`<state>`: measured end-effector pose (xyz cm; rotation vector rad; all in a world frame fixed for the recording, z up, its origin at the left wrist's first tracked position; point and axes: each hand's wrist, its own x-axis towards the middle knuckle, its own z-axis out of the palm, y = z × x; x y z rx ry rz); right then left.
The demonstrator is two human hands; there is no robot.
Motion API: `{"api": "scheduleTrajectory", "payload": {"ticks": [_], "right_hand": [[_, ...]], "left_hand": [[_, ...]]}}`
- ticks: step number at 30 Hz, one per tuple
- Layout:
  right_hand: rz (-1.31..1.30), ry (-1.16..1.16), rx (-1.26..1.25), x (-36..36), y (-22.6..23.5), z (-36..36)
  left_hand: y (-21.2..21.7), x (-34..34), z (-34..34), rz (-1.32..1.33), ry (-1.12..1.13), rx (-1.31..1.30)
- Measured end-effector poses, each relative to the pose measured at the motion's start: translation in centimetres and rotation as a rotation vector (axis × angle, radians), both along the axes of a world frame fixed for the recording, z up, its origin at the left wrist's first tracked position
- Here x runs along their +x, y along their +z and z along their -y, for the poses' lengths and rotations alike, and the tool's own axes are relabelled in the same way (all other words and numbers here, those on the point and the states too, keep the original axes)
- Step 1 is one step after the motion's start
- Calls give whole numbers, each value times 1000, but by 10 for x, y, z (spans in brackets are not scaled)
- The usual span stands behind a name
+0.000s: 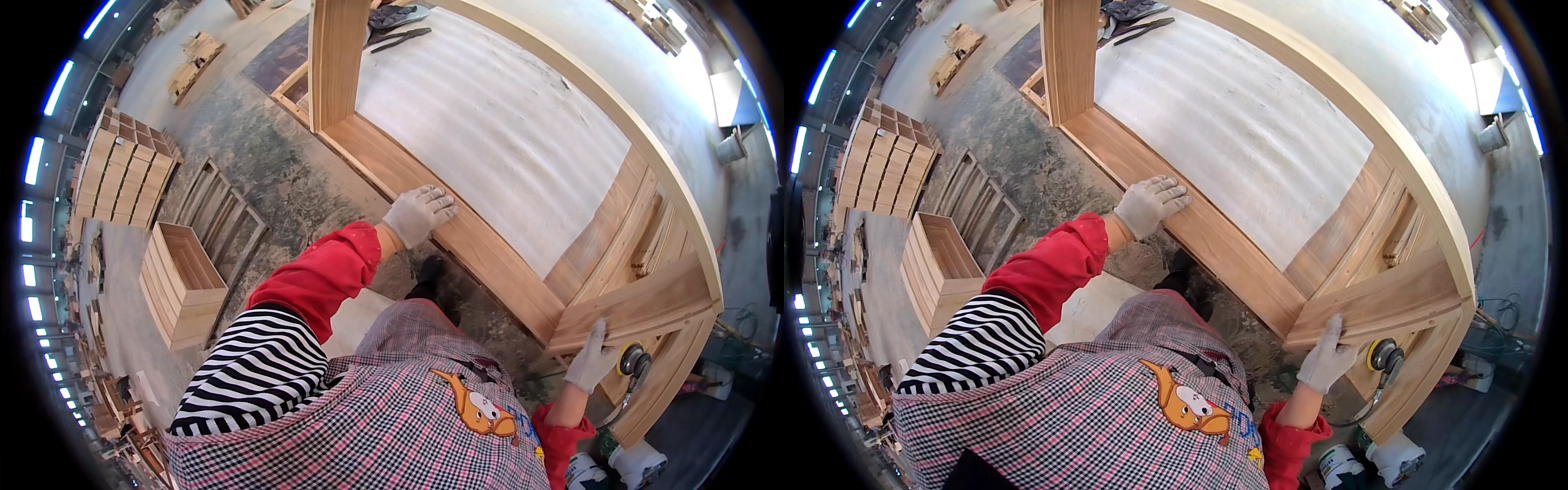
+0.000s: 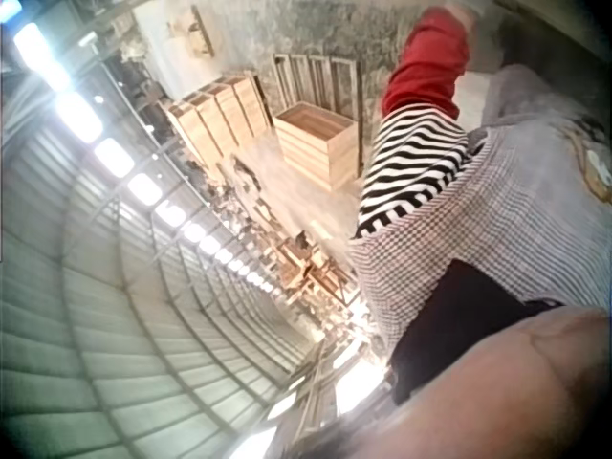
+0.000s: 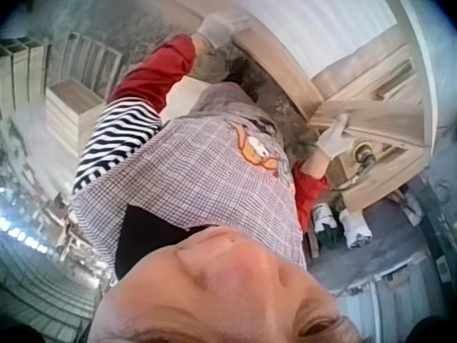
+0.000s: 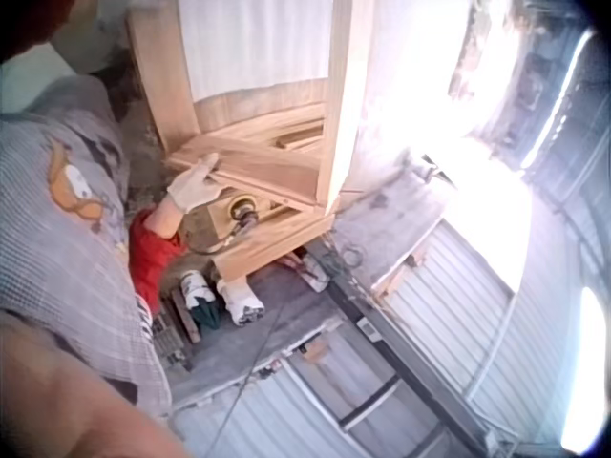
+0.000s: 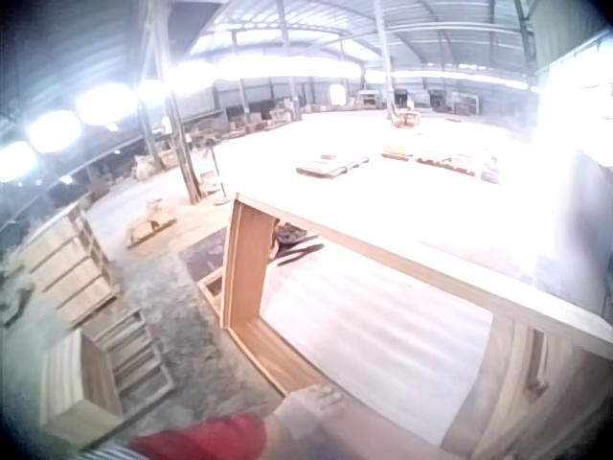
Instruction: The person assembles a wooden furniture frame by hand, fitting pieces together and tapping them with a mallet. They then use a pneumatic nail gun to secure the joints of the wooden structure. Finally, the person flips the frame and uses a hand plane to smooth the edges of the wood.
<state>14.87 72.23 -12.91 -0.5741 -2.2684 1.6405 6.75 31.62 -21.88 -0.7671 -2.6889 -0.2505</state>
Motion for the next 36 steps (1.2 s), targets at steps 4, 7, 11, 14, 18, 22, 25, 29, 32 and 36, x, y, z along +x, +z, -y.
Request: {"api": "scheduleTrajectory", "payload": {"ticks": [4,7,11,14,18,22,25,29,32,36], "right_hand": [[-4,98,-93,9,-5,-10],[227,76,30,8,4,-4],[-52,163,164,12,16,3],[-73,116,48,18,22,9],[38,73,86,13,59,2],[-47,120,283,-6,44,-38],[-68,95,209,-18,0,-70],[103,177,307,-28,-13,-89],[113,447,-22,-37,7,-102],[415,366,479,-38,-97,-168]], "left_hand": [[0,-1,-5,56,-4,-56],[17,7,-7,203,32,-47],[17,2,-8,182,-5,-98],[17,1,-11,176,-25,-94],[25,1,-27,126,-74,-57],[23,2,-62,195,-36,-38],[13,-2,-94,226,-38,-169],[7,-2,-111,593,174,-261],[-8,0,-100,304,34,-254],[16,-4,-117,473,81,-288]]}}
